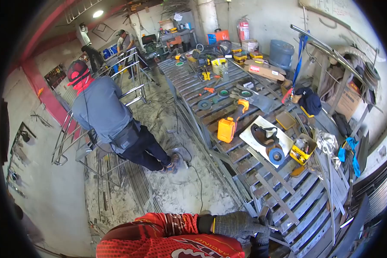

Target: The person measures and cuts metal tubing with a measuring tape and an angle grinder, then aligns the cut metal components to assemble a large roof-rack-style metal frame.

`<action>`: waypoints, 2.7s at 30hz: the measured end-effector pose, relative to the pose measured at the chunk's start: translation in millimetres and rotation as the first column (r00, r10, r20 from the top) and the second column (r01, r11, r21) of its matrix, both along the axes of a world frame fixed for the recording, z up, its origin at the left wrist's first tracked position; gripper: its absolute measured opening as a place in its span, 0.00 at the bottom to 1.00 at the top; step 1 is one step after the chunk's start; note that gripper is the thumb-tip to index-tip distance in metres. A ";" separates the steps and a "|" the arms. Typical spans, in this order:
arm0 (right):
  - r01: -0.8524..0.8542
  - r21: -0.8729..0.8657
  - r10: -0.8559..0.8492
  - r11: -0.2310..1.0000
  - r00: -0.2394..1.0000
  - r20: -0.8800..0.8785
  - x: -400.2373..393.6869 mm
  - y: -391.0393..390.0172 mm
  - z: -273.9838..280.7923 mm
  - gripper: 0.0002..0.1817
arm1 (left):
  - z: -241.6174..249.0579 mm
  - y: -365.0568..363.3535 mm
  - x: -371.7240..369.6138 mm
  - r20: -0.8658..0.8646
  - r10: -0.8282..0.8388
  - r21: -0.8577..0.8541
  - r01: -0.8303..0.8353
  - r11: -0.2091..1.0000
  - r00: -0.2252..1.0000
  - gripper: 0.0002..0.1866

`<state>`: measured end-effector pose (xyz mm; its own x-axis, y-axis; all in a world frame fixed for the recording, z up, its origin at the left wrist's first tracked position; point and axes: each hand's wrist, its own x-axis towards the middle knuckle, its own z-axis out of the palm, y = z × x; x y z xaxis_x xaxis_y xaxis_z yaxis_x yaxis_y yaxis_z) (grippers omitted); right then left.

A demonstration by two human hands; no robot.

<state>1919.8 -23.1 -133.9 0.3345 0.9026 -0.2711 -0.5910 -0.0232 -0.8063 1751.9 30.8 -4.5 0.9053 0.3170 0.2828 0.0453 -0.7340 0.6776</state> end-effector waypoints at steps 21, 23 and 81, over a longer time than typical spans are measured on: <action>-0.200 0.009 0.200 0.980 0.979 -0.045 -113.0 52.8 1.8 0.31 | 0.0 19.1 -138.2 -0.084 0.143 -0.091 -0.150 0.984 0.986 0.27; -0.233 0.017 0.234 0.972 0.971 -0.048 -101.6 57.0 1.4 0.31 | -5.7 15.6 -129.1 -0.133 0.217 -0.134 -0.234 0.963 0.967 0.26; -0.632 0.063 0.617 0.772 0.723 -0.313 -52.2 123.4 -14.0 0.30 | -8.7 45.4 -56.1 -0.194 0.397 -0.313 -0.440 0.842 0.897 0.27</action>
